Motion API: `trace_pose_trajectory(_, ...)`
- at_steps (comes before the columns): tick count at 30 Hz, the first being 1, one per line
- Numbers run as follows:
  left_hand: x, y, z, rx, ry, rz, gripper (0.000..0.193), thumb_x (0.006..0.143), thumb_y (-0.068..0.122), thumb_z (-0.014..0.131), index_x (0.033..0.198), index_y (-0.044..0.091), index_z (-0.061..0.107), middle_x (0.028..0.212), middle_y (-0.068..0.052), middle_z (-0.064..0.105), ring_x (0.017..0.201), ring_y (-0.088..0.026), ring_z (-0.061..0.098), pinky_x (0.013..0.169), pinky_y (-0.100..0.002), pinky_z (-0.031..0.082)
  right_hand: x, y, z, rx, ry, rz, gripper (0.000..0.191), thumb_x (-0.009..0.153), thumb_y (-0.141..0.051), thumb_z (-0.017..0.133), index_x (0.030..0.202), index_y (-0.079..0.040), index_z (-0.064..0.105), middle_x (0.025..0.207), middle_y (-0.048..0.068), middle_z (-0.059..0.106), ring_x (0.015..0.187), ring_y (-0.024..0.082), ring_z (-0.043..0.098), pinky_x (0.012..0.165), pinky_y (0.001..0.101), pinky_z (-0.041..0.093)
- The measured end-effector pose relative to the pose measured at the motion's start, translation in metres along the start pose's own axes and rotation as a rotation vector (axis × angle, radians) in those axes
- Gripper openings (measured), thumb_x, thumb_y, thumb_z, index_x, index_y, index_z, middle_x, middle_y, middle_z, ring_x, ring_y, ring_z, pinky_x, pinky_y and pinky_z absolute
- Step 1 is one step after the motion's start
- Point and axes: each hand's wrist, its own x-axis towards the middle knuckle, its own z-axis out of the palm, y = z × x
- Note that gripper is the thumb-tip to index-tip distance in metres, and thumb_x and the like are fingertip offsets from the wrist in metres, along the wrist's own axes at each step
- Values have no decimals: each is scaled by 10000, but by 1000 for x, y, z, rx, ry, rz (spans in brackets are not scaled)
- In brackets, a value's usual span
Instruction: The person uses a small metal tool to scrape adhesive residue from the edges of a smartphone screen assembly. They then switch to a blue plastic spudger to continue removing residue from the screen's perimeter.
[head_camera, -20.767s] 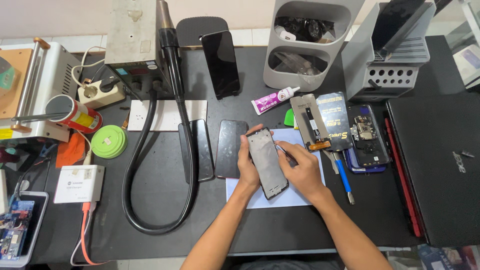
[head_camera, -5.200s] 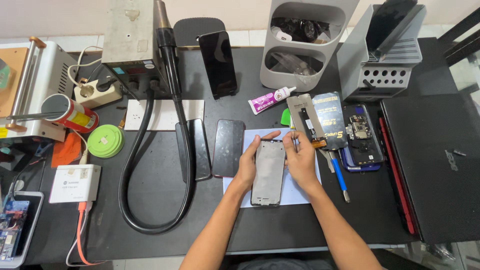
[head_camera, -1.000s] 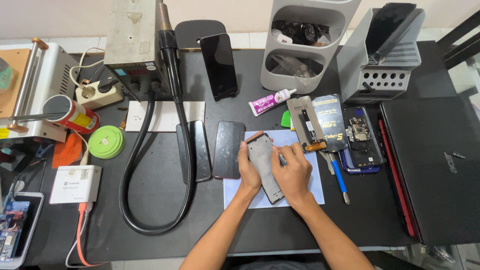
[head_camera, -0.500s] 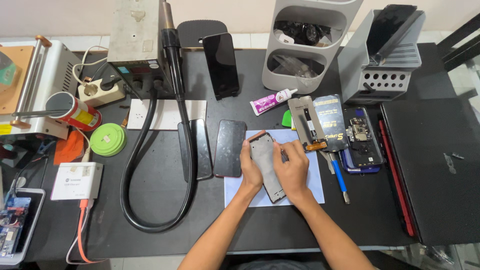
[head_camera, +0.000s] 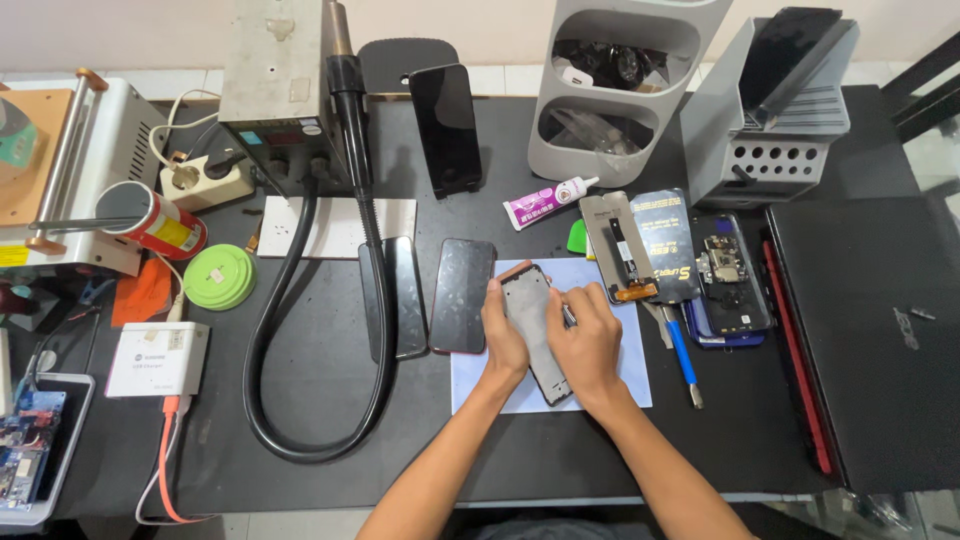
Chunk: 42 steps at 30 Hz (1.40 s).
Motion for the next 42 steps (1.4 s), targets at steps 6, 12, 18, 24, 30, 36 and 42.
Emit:
trace_pose_trajectory(6,-2,2,3,53,28,16,612,1085,382,209,1291,-30,612,1081,-152,715,965,-227,683,889,-362,559,-5,2,-6,-2,-8,24,121,918,-86,717,840,-10,663,794,138,592,648,339,620,568,418,476)
trace_pose_trajectory(12,-2,1,1,112,40,9,608,1097,373,228,1304,-40,622,1101,-156,699,993,-225,659,916,-367,533,1,5,3,25,-9,42,143,927,-82,720,840,5,648,819,134,607,659,314,621,588,399,478)
trace_pose_trajectory(18,-3,4,4,8,23,3,614,1084,383,208,1303,-34,601,1095,-167,710,973,-238,681,902,-371,556,-7,4,-6,25,-20,62,148,917,-86,730,828,0,650,797,124,601,657,289,629,592,394,486)
trace_pose_trajectory(24,-2,6,4,-19,9,-25,595,1084,379,215,1308,-25,591,1095,-166,708,967,-240,685,897,-365,559,-5,7,-5,35,-29,89,157,915,-86,731,825,1,636,801,125,597,648,290,622,594,392,487)
trace_pose_trajectory(30,-7,9,2,139,-37,20,591,1115,367,231,1306,-38,617,1114,-147,703,1014,-202,652,945,-321,510,4,6,0,30,-5,70,165,932,-96,719,835,-1,627,825,128,601,673,311,622,600,403,482)
trace_pose_trajectory(36,-10,11,7,87,-9,-20,595,1104,372,232,1310,-32,617,1088,-162,713,977,-224,667,910,-340,534,-3,4,-9,-7,-42,107,178,919,-108,728,813,-7,626,801,128,604,660,319,630,591,409,483)
trace_pose_trajectory(42,-9,13,8,66,13,-33,610,1092,386,212,1324,-30,593,1097,-178,714,983,-232,687,906,-352,557,-6,3,-10,2,-56,104,195,918,-113,729,804,-6,614,797,124,609,666,313,640,596,397,494)
